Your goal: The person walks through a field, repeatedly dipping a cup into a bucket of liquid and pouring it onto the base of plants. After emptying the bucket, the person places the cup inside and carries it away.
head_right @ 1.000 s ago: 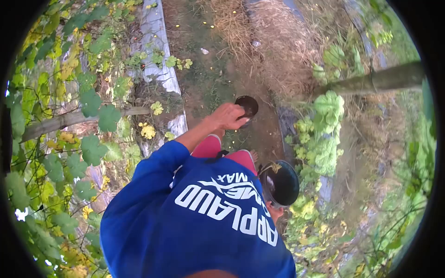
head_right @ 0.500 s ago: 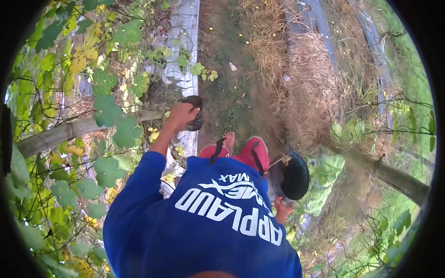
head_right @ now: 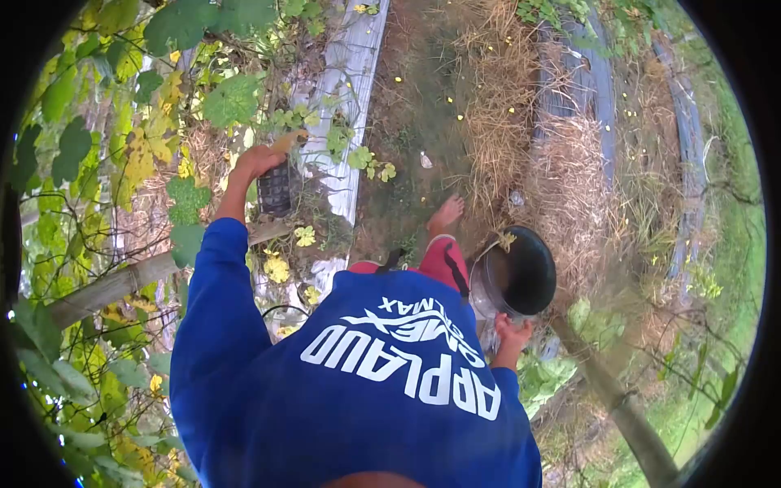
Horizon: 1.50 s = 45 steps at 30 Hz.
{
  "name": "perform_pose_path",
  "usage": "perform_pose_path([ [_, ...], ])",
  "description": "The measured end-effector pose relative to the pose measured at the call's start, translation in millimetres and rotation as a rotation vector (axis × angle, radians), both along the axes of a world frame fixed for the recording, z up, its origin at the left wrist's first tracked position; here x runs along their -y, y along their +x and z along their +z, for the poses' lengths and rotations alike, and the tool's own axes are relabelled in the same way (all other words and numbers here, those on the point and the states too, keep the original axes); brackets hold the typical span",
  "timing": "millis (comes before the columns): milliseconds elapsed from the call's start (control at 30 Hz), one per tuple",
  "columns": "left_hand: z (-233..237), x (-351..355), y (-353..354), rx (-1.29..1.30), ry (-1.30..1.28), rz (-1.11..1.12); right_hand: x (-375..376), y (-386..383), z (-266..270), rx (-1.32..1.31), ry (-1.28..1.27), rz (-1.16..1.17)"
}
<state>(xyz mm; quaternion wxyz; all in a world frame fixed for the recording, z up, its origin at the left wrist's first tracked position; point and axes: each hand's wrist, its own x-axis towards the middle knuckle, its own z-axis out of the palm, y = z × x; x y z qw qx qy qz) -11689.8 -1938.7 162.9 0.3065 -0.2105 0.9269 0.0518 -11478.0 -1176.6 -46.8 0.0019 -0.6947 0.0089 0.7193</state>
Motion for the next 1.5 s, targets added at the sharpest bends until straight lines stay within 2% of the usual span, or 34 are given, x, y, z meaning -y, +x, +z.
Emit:
perform_pose_path([
  [33,3,5,-11,0.037,0.007,0.054,-3,-20,-12,0.034,0.009,0.041],
  [67,3,6,-18,0.056,0.003,0.133,-9,-34,-22,-0.134,-0.086,0.159],
  [100,5,10,-24,0.058,-0.006,0.134,-12,-57,-21,-0.132,-0.095,0.159],
  [167,-3,22,-35,0.062,0.025,0.264,-16,-102,-16,-0.107,-0.167,0.306],
  [267,-21,36,-36,-0.011,0.041,0.403,-8,-160,-7,-0.045,-0.106,0.388],
  [400,-26,27,-38,-0.055,0.073,0.462,-6,-226,-5,-0.040,-0.112,0.485],
  [567,-43,-6,-38,-0.308,0.116,0.424,24,-311,21,-0.076,-0.102,0.572],
  [633,-45,-26,-56,-0.390,0.141,0.409,50,-351,35,-0.063,0.084,0.625],
  [700,-55,-45,-89,-0.530,0.126,0.381,51,-389,38,-0.068,-0.012,0.682],
  [800,-89,-52,-151,-0.582,0.194,0.275,82,-448,55,-0.114,0.171,0.648],
  [867,-76,-76,-210,-0.590,0.258,0.206,97,-484,63,-0.207,0.124,0.764],
  [1033,-58,-144,-354,-0.710,0.502,-0.162,127,-565,83,-0.281,0.155,0.812],
  [1167,-35,-199,-446,-0.760,0.706,-0.303,155,-625,118,-0.350,0.217,0.879],
  [1267,-33,-236,-502,-0.715,0.793,-0.344,182,-670,156,-0.484,0.354,1.024],
  [1367,-68,-267,-551,-0.622,0.932,-0.355,217,-719,203,-0.516,0.458,1.082],
  [1433,-94,-287,-580,-0.278,1.105,-0.160,237,-744,232,-0.557,0.515,1.101],
  [1467,-76,-295,-594,-0.010,1.183,0.053,245,-756,244,-0.600,0.560,1.139],
  [1500,-92,-301,-604,-0.004,1.185,0.037,253,-768,254,-0.596,0.567,1.124],
])
